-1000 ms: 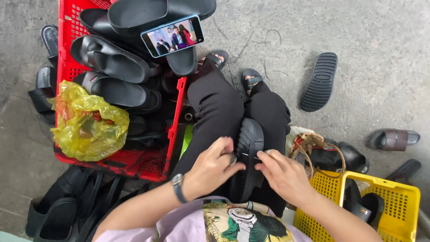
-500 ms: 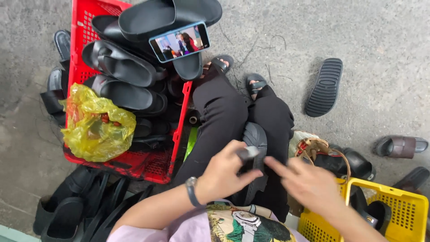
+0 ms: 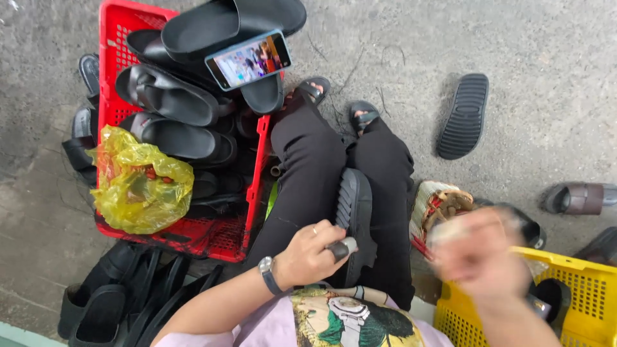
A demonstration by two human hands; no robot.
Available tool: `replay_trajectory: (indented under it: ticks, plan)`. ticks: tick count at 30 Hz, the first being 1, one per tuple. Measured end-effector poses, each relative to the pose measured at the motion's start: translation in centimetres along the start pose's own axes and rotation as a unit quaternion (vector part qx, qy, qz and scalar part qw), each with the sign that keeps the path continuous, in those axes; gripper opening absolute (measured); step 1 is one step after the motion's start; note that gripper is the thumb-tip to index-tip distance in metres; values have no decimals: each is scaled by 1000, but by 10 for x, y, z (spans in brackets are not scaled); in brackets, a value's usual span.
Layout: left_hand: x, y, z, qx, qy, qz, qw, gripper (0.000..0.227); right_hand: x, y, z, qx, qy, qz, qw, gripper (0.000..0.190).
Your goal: A person is hand-stitching the sole of a black sandal using a needle and thread while sitting on the floor.
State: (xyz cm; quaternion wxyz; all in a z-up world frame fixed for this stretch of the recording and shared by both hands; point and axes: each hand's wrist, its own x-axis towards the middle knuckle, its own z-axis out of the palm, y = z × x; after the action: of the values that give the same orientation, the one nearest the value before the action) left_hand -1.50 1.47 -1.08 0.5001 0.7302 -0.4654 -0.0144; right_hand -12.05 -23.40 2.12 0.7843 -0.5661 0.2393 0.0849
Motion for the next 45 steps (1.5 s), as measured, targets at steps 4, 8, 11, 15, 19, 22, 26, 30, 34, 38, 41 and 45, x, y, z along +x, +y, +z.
replay_trajectory:
  ticks: [4,8,11,15,19,22,26,30,34,38,41,45]
  plan:
    - [5,0,-4,43,-65,-107,991,26,16,-29,8,-25,86,-126,988,33]
    - [8,-3,-11,115,-182,-201,956,43,20,14,20,-536,-129,21,834,79]
    - [17,1,-18,-207,-108,-297,926,23,12,28,31,-390,-78,-160,903,26]
    - [33,-28,-18,-527,-37,-382,758,29,15,19,32,-358,-73,-171,915,16]
    - [74,-59,-5,-560,14,-386,733,36,34,15,38,-329,-91,-195,920,18]
    - [89,-79,16,-522,127,-408,738,41,45,32,34,-332,-92,-225,911,17]
    - [96,-85,-29,-365,54,-431,823,52,44,12,37,-463,-90,-246,847,27]
    - [76,-67,-65,277,-10,-207,938,26,27,12,30,-603,-111,-259,746,49]
    - [59,-28,-53,106,-52,-230,966,33,30,4,36,-657,-86,-295,689,50]
    - [28,-12,-28,-70,-125,-235,961,56,29,-1,40,-685,-76,-291,664,55]
    - [27,-17,-19,-91,-120,-244,958,56,28,-3,40,-720,-86,-273,632,56]
    - [26,-23,-13,-101,-115,-241,958,55,30,-12,47,-731,-86,-273,619,55]
